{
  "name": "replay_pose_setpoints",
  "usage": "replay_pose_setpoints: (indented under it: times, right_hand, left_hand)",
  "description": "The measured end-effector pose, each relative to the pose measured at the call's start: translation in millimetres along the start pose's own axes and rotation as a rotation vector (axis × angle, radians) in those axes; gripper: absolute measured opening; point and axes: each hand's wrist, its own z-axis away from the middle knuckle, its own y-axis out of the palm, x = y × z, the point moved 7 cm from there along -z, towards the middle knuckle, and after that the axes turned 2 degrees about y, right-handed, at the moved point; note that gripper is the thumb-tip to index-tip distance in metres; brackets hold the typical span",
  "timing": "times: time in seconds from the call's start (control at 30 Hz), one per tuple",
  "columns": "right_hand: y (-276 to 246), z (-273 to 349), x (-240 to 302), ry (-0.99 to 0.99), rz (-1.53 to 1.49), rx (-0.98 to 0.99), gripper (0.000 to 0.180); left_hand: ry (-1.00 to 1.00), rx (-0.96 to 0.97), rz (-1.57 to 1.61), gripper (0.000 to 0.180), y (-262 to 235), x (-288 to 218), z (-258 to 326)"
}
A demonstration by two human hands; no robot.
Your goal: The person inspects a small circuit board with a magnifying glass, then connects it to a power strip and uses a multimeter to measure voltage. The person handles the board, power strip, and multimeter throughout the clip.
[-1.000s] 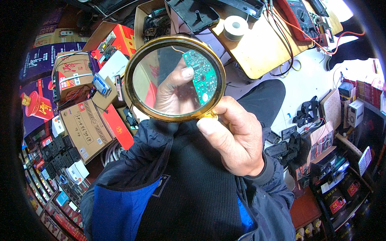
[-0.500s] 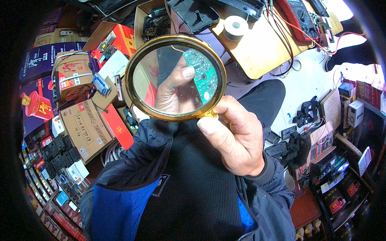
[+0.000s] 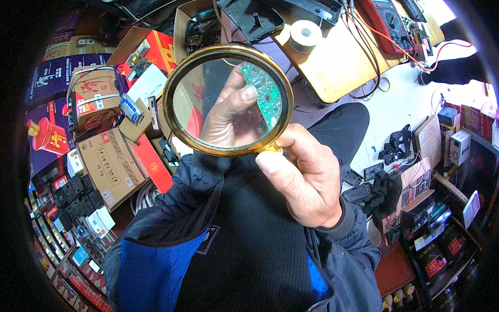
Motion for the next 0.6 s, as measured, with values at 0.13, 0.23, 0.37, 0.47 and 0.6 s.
replay_pose_setpoints:
  times: [0.13,0.23,0.37,0.47,0.6]
  right_hand:
    - [-0.1,0.2,-0.1,0.007,-0.001,0.004,0.022]
    - [-0.4,0.6,-0.8,0.005,0.003,0.001,0.022]
    - [0.1,0.9,-1.3,0.004,-0.009,0.001,0.023]
    - [0.8,0.5,0.0,0.001,-0.001,0.000,0.023]
    - [1.3,0.8,0.0,0.005,-0.002,0.008,0.023]
  left_hand:
    - [-0.008,0.001,-0.022,0.055,1.1,-1.0,0.1]
    - [0.005,0.022,-0.014,0.056,10.1,-3.7,1.7]
    - [0.038,0.052,0.014,0.056,25.6,-4.8,5.4]
    - [0.024,0.067,0.024,0.056,29.5,-5.7,5.8]
    - [0.028,0.026,0.010,0.057,14.0,-4.2,4.5]
